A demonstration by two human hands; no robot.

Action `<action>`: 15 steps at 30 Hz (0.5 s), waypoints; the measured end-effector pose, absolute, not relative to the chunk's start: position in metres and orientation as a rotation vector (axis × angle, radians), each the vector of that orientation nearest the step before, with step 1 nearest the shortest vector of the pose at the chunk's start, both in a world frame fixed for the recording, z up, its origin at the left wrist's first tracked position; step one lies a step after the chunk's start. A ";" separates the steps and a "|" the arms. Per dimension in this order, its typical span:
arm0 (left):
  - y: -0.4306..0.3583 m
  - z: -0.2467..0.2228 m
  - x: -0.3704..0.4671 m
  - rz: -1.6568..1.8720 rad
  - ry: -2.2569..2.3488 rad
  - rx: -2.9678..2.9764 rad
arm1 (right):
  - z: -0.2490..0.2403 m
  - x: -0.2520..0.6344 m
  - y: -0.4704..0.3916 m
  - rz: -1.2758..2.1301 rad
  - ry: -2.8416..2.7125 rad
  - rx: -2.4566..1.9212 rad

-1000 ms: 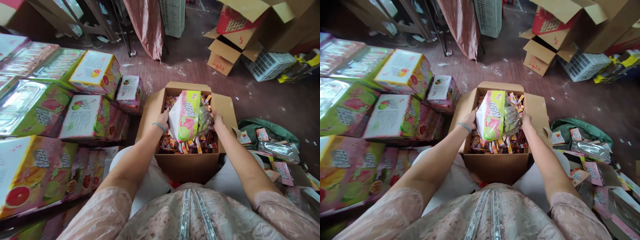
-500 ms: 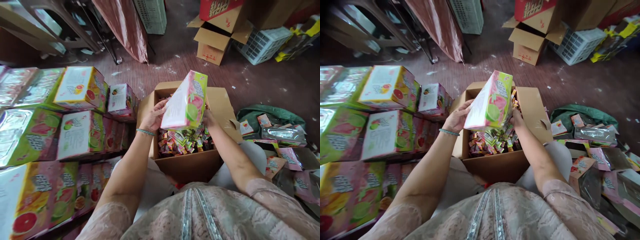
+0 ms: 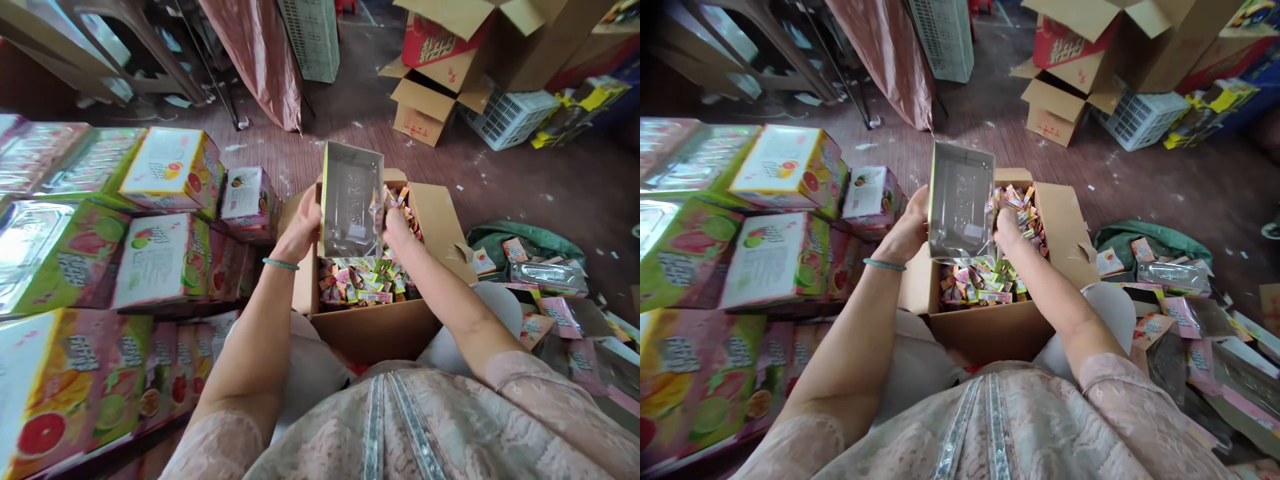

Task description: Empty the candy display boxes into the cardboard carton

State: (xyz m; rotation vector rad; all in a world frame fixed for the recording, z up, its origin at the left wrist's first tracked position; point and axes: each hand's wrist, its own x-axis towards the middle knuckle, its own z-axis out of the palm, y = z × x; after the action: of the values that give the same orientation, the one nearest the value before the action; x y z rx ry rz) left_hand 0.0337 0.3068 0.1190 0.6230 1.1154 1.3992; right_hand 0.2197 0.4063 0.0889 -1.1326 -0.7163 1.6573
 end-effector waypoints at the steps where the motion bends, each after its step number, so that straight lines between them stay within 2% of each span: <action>1: 0.302 0.121 0.034 1.436 1.119 0.664 | 0.089 0.219 0.403 1.632 -0.805 -1.164; 3: 0.296 0.125 0.032 1.514 1.117 0.680 | 0.089 0.226 0.394 1.483 -1.090 -1.247; 8: 0.292 0.132 0.012 1.873 1.107 0.438 | 0.067 0.273 0.355 0.752 -2.180 -1.456; 11: 0.287 0.137 0.000 1.923 1.077 0.384 | 0.025 0.281 0.326 0.583 -2.702 -1.618; 15: 0.275 0.133 -0.014 1.964 1.121 0.310 | -0.028 0.247 0.317 0.457 -2.939 -1.590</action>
State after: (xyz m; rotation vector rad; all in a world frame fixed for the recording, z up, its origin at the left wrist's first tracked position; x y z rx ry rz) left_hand -0.0141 0.2753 0.1333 0.3101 1.1213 1.9641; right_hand 0.2470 0.3172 -0.0276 -1.5904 -2.9386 0.4565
